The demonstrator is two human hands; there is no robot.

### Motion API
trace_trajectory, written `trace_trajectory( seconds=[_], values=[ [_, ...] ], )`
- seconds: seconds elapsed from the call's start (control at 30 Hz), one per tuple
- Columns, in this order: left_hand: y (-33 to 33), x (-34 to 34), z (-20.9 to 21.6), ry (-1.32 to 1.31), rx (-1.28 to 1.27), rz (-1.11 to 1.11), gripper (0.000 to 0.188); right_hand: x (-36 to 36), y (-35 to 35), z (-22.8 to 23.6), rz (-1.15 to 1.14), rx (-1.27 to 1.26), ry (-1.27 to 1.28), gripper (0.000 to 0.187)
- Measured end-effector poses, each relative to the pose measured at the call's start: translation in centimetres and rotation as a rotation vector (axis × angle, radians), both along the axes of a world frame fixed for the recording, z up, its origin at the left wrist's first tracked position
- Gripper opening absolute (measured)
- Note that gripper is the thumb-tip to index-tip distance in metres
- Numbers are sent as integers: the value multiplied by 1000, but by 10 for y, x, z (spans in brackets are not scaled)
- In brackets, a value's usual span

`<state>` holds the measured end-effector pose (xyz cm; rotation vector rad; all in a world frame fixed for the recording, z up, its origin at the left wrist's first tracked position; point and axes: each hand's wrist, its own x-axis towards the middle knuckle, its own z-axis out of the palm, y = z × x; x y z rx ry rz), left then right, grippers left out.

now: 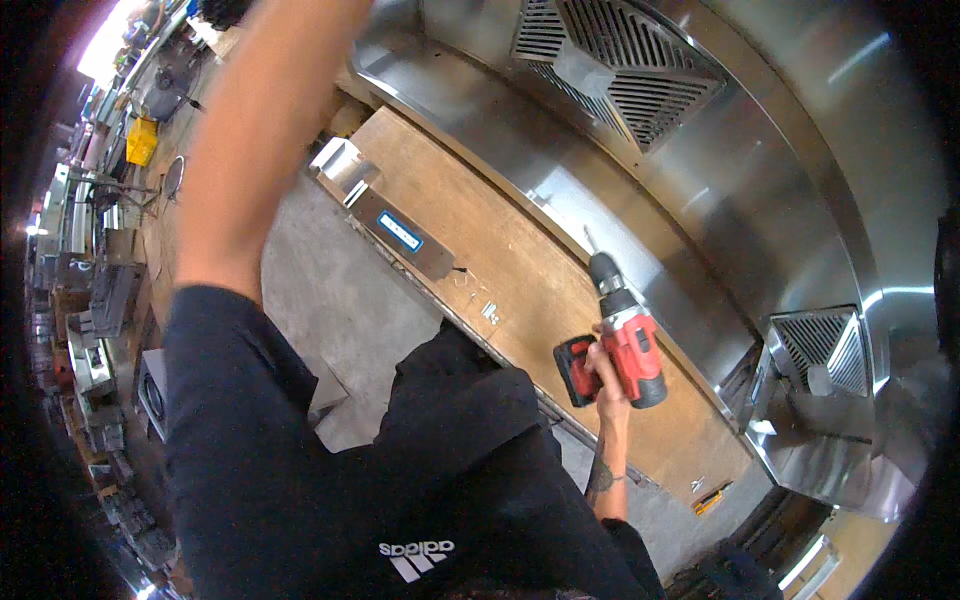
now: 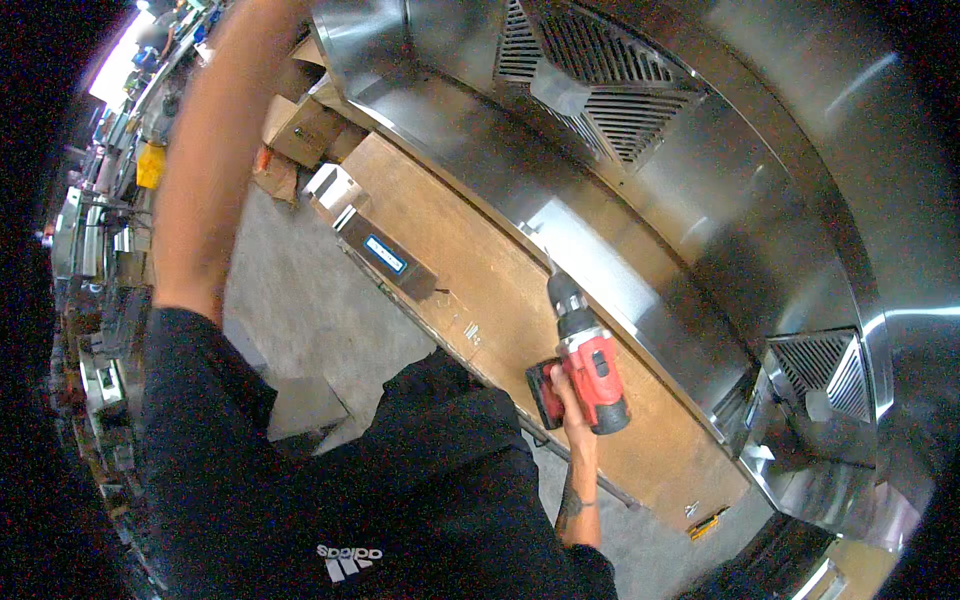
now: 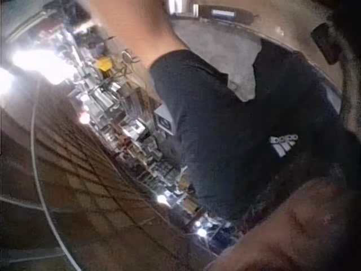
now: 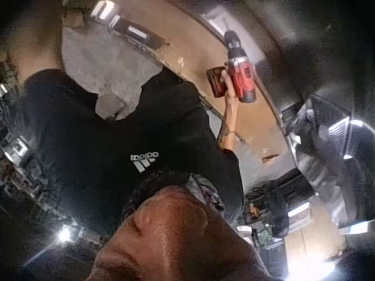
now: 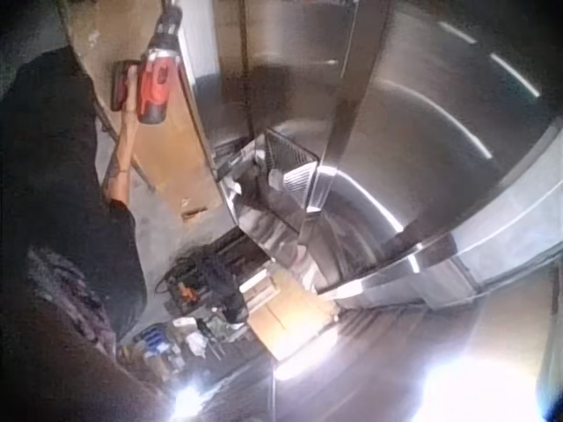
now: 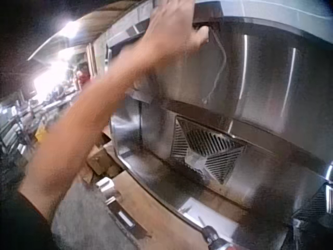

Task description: The person uses pliers to bend small metal pieces, then uses a cordless drill to fasten screws into a stainless steel fixture mounted above a wooden workbench. The person repeatedly picks up screws, aligns them, and drives them into the fixture.

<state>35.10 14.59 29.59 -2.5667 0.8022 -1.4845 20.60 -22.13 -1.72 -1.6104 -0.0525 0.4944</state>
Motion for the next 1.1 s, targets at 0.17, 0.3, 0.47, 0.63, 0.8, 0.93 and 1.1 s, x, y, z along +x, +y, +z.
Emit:
trace_trajectory(
  seconds=[0.17, 0.3, 0.47, 0.63, 0.8, 0.93, 1.1],
  values=[
    [-15, -127, -273, 942, -406, 267, 25, -51, -50, -53, 104, -265, 36, 24],
    [-67, -250, -434, 1264, -744, 513, 23, -74, -64, -77, 202, -371, 38, 32],
    [-99, -270, -472, 1107, -863, 607, 25, -85, -51, -72, 326, -400, 50, 31],
    [-99, -268, -525, 1032, -722, 615, 25, -78, -36, -68, 439, -372, -40, 36],
    [-102, -259, -536, 1049, -1177, 586, 21, -73, -30, -76, 494, -385, -104, 28],
    [-103, -246, -488, 970, -2528, 86, 11, -73, -19, -60, 426, -266, -240, 32],
    [-111, -249, -442, 846, -3024, -269, 14, -70, -13, -56, 450, -289, -304, 34]
  ],
)
